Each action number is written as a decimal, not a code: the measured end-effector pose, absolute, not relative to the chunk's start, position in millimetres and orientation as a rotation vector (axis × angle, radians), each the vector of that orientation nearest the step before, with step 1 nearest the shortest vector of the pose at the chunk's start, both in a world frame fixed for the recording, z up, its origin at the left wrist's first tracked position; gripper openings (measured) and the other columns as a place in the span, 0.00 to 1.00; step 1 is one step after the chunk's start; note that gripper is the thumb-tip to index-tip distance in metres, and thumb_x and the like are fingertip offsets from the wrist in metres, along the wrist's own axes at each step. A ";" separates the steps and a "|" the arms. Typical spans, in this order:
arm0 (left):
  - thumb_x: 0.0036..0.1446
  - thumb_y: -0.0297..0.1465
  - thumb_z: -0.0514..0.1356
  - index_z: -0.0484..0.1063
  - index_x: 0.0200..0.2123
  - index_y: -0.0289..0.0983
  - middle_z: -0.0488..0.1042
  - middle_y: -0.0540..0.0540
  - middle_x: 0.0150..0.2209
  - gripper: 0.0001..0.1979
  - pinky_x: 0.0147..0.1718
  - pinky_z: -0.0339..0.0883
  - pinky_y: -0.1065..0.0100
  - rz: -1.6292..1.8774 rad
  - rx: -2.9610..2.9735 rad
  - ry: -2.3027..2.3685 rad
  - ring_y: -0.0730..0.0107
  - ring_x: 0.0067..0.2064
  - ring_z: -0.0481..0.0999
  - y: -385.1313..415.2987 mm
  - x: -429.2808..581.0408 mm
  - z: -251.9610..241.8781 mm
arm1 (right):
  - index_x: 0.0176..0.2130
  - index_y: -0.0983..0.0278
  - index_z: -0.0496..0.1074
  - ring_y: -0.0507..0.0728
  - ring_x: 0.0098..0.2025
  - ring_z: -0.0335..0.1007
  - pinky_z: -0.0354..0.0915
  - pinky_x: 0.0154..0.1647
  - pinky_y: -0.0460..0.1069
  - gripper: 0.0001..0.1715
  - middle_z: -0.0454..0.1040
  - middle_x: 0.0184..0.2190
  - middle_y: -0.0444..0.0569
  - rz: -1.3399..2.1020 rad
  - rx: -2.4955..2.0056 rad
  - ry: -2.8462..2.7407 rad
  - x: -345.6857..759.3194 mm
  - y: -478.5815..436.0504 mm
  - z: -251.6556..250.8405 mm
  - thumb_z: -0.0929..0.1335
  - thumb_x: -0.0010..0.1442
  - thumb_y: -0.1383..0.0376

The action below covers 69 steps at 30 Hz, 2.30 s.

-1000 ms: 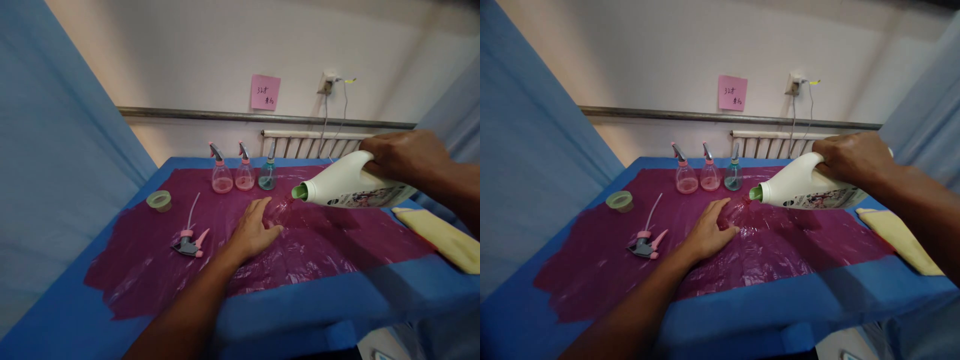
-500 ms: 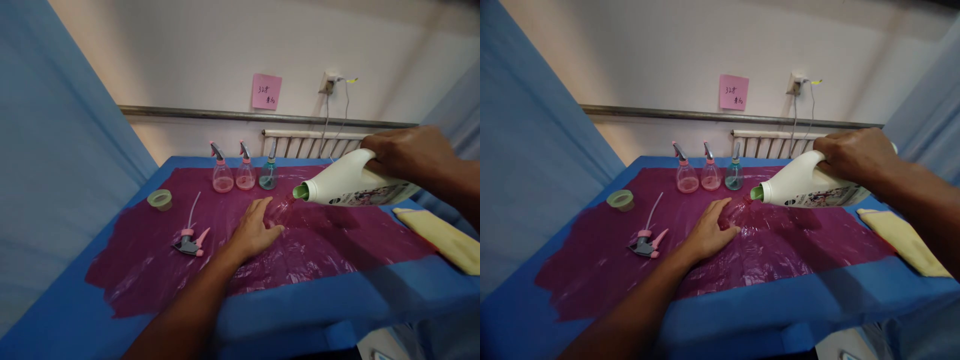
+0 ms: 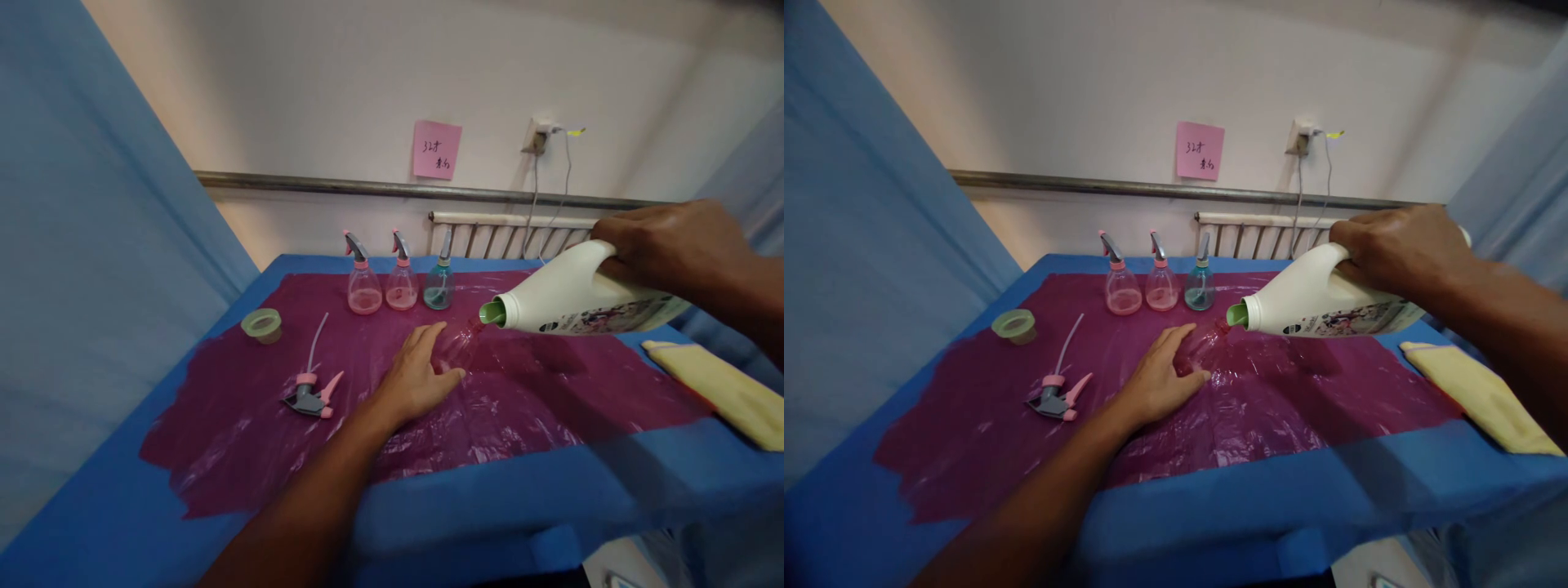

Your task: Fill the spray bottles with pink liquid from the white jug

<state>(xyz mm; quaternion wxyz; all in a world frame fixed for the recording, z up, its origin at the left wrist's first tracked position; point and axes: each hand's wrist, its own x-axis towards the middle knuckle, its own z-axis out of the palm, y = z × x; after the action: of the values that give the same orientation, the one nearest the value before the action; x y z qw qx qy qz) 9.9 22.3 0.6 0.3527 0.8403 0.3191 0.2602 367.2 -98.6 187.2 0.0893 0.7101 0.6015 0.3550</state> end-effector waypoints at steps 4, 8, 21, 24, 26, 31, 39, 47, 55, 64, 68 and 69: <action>0.62 0.38 0.73 0.66 0.77 0.44 0.72 0.37 0.74 0.42 0.78 0.65 0.40 0.673 2.169 0.834 0.41 0.77 0.72 21.9 9.7 1.5 | 0.40 0.55 0.74 0.63 0.36 0.78 0.49 0.27 0.53 0.13 0.86 0.40 0.51 1.078 2.111 1.795 368.8 -98.6 189.8 0.64 0.62 0.53; 0.62 0.38 0.73 0.66 0.78 0.43 0.71 0.36 0.75 0.43 0.78 0.65 0.39 0.666 2.174 0.830 0.41 0.77 0.71 21.8 9.5 2.2 | 0.40 0.55 0.73 0.63 0.37 0.80 0.50 0.27 0.53 0.14 0.86 0.40 0.51 1.089 2.098 1.769 367.4 -98.5 190.1 0.63 0.64 0.52; 0.62 0.38 0.74 0.67 0.77 0.45 0.72 0.37 0.74 0.42 0.78 0.66 0.40 0.677 2.169 0.817 0.42 0.76 0.72 22.1 9.4 -0.7 | 0.41 0.56 0.73 0.63 0.39 0.80 0.48 0.28 0.53 0.13 0.86 0.42 0.51 1.053 2.101 1.775 363.4 -99.1 195.6 0.64 0.63 0.54; 0.62 0.38 0.74 0.67 0.77 0.44 0.72 0.37 0.74 0.42 0.78 0.66 0.40 0.682 2.175 0.814 0.41 0.76 0.72 22.6 9.4 -1.2 | 0.41 0.56 0.73 0.63 0.39 0.80 0.48 0.29 0.53 0.12 0.85 0.41 0.52 1.036 2.104 1.768 362.0 -99.3 196.3 0.65 0.63 0.54; 0.63 0.38 0.74 0.67 0.77 0.45 0.72 0.37 0.74 0.42 0.78 0.65 0.40 0.690 2.177 0.808 0.42 0.76 0.72 22.7 9.3 -1.7 | 0.41 0.56 0.73 0.63 0.39 0.79 0.48 0.29 0.52 0.12 0.85 0.41 0.52 1.032 2.114 1.756 362.1 -99.2 196.4 0.65 0.63 0.54; 0.63 0.38 0.74 0.67 0.77 0.46 0.72 0.38 0.74 0.42 0.78 0.65 0.40 0.691 2.176 0.810 0.41 0.77 0.72 22.4 9.3 -1.6 | 0.41 0.55 0.73 0.62 0.39 0.79 0.48 0.29 0.52 0.11 0.85 0.41 0.50 1.037 2.110 1.766 364.3 -99.1 195.5 0.65 0.63 0.55; 0.63 0.38 0.73 0.66 0.77 0.44 0.72 0.37 0.75 0.42 0.79 0.65 0.40 0.677 2.163 0.821 0.41 0.77 0.72 21.5 10.0 1.0 | 0.42 0.56 0.75 0.63 0.38 0.79 0.47 0.29 0.53 0.11 0.86 0.43 0.52 1.046 2.129 1.755 366.3 -97.0 191.5 0.67 0.63 0.55; 0.62 0.37 0.73 0.67 0.77 0.45 0.71 0.37 0.75 0.42 0.79 0.65 0.42 0.675 2.167 0.825 0.42 0.77 0.71 21.9 10.4 0.6 | 0.41 0.56 0.75 0.63 0.38 0.79 0.47 0.29 0.53 0.12 0.87 0.43 0.51 1.032 2.117 1.775 365.4 -96.8 192.1 0.66 0.63 0.54; 0.62 0.38 0.72 0.66 0.78 0.41 0.71 0.36 0.76 0.42 0.79 0.64 0.42 0.670 2.160 0.819 0.42 0.78 0.71 22.0 9.9 0.9 | 0.43 0.56 0.76 0.63 0.42 0.82 0.50 0.29 0.53 0.13 0.87 0.45 0.50 0.986 2.103 1.688 354.9 -97.2 197.6 0.65 0.65 0.55; 0.63 0.38 0.71 0.66 0.77 0.41 0.71 0.36 0.75 0.42 0.79 0.64 0.42 0.672 2.159 0.820 0.42 0.77 0.71 21.4 10.2 1.5 | 0.44 0.56 0.76 0.63 0.42 0.81 0.50 0.29 0.53 0.13 0.86 0.44 0.50 1.005 2.109 1.711 358.3 -96.7 196.3 0.65 0.64 0.55; 0.62 0.38 0.71 0.66 0.77 0.41 0.71 0.36 0.76 0.42 0.79 0.64 0.41 0.674 2.166 0.809 0.42 0.77 0.71 21.8 10.3 1.3 | 0.42 0.55 0.75 0.63 0.40 0.81 0.50 0.28 0.53 0.12 0.86 0.43 0.50 1.002 2.130 1.705 357.3 -96.2 197.1 0.66 0.61 0.55; 0.62 0.38 0.71 0.66 0.77 0.41 0.71 0.36 0.76 0.42 0.79 0.64 0.40 0.672 2.164 0.811 0.41 0.77 0.71 21.9 10.3 1.1 | 0.42 0.55 0.75 0.63 0.40 0.81 0.50 0.28 0.53 0.12 0.86 0.43 0.50 1.000 2.132 1.709 357.1 -96.1 197.5 0.66 0.61 0.55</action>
<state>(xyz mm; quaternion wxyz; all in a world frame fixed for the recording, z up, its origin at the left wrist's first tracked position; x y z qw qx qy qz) 10.3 21.9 1.1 0.3593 0.8391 0.3145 0.2606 357.1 -96.1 197.5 0.1155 0.7278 0.5835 0.3413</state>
